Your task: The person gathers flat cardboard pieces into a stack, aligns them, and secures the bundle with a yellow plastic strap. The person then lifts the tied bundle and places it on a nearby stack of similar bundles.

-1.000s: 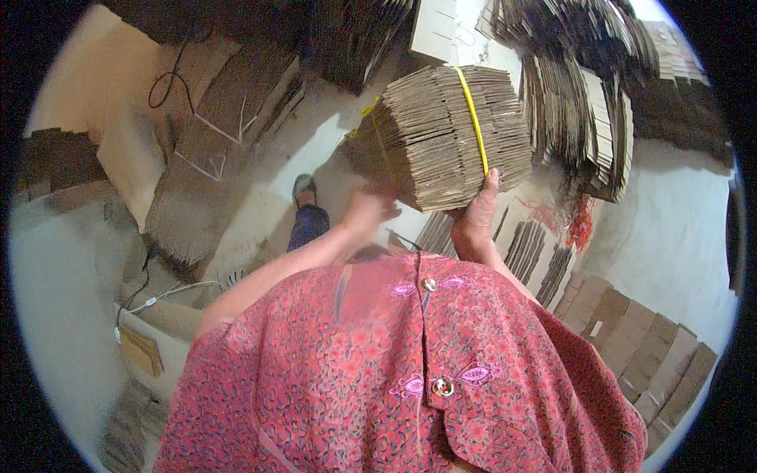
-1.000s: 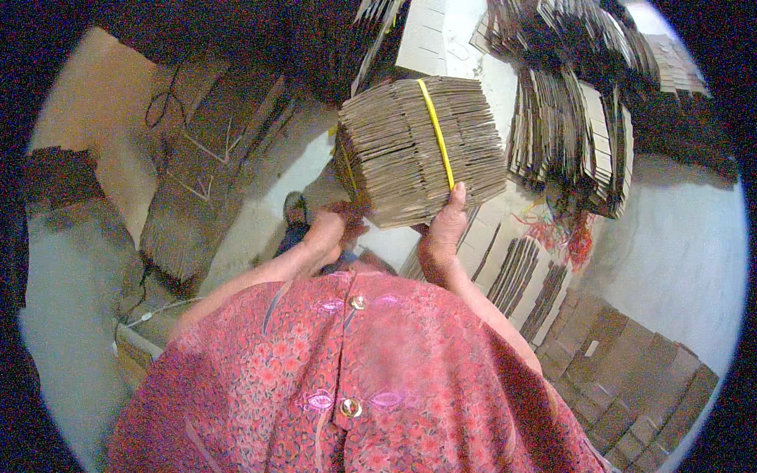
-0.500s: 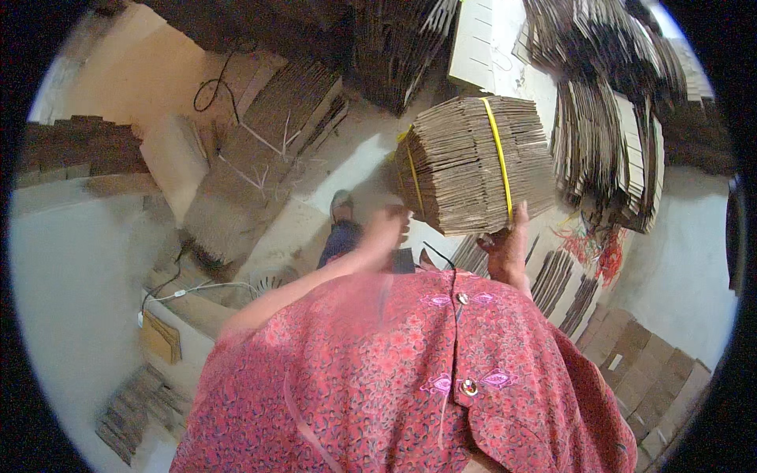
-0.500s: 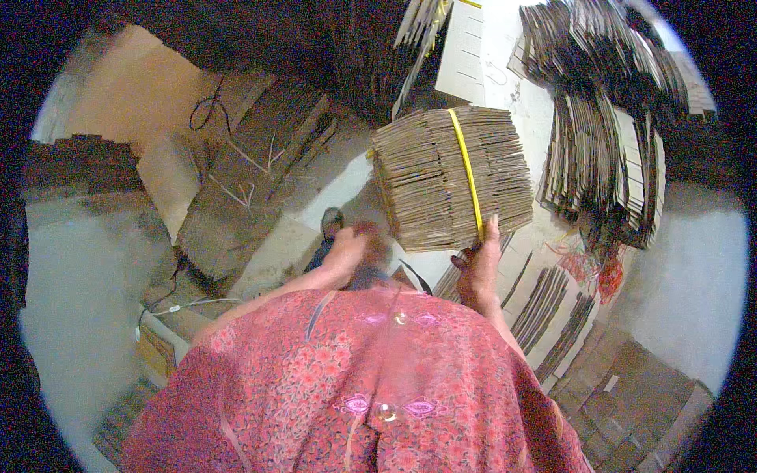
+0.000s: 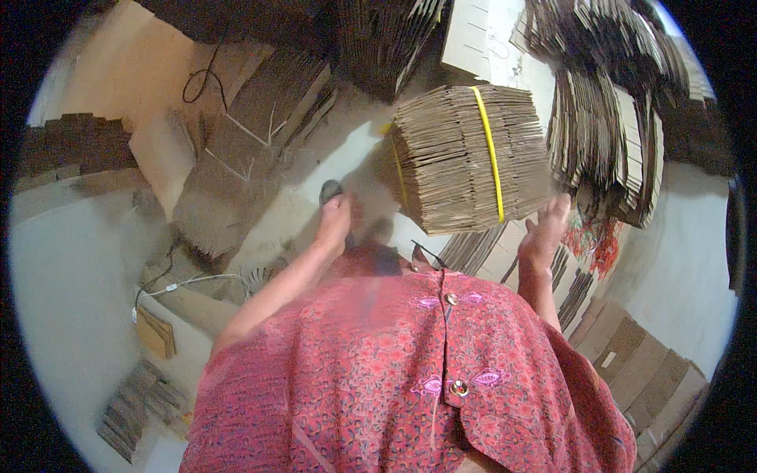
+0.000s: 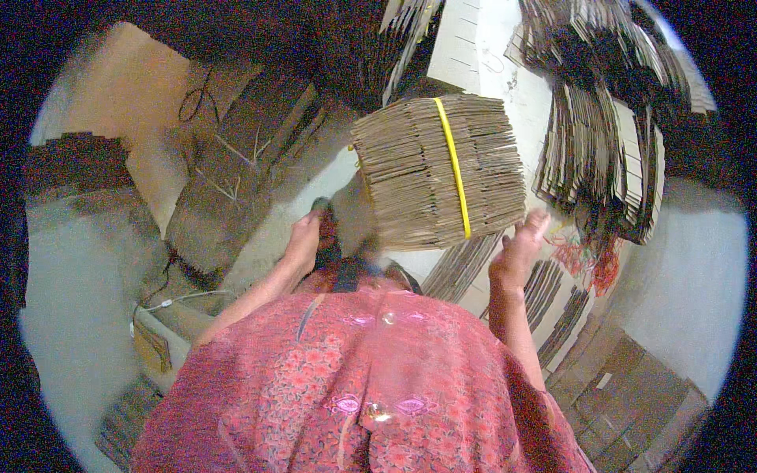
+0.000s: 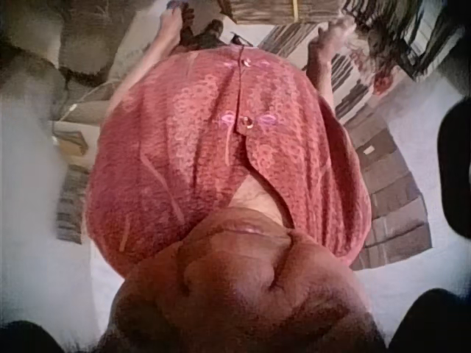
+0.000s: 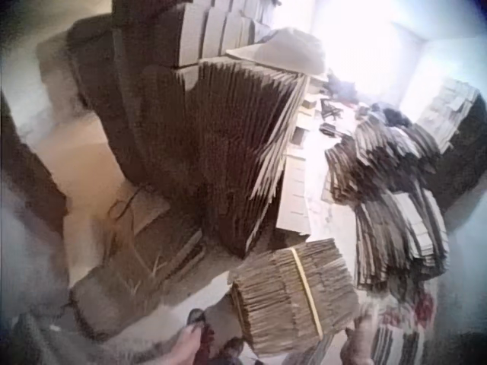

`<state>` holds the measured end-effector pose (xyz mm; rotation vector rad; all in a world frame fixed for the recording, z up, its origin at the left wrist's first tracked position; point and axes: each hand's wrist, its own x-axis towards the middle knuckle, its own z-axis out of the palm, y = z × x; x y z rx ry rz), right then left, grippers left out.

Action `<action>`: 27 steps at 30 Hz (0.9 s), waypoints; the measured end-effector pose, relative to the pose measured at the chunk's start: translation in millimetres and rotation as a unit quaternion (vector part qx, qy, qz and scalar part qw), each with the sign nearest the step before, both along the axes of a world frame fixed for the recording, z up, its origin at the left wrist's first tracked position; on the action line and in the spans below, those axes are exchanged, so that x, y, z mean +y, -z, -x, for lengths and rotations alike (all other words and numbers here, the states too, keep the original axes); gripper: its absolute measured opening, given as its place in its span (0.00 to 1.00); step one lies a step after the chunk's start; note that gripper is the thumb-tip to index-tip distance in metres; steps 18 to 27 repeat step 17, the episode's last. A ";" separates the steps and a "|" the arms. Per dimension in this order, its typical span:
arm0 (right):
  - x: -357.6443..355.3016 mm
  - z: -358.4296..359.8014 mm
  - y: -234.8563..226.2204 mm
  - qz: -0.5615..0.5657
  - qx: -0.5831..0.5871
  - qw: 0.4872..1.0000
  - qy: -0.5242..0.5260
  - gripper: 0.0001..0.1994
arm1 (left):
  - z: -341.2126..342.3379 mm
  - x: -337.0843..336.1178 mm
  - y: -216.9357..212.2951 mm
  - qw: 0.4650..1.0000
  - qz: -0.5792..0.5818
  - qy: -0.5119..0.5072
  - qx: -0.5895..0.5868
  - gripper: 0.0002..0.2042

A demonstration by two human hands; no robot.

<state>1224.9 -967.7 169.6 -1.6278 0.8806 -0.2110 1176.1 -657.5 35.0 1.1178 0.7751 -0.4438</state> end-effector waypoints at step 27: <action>31.8 19.3 30.3 -0.334 0.087 0.932 0.108 0.44 | -83.0 43.2 122.4 0.989 -0.023 0.131 0.057 0.20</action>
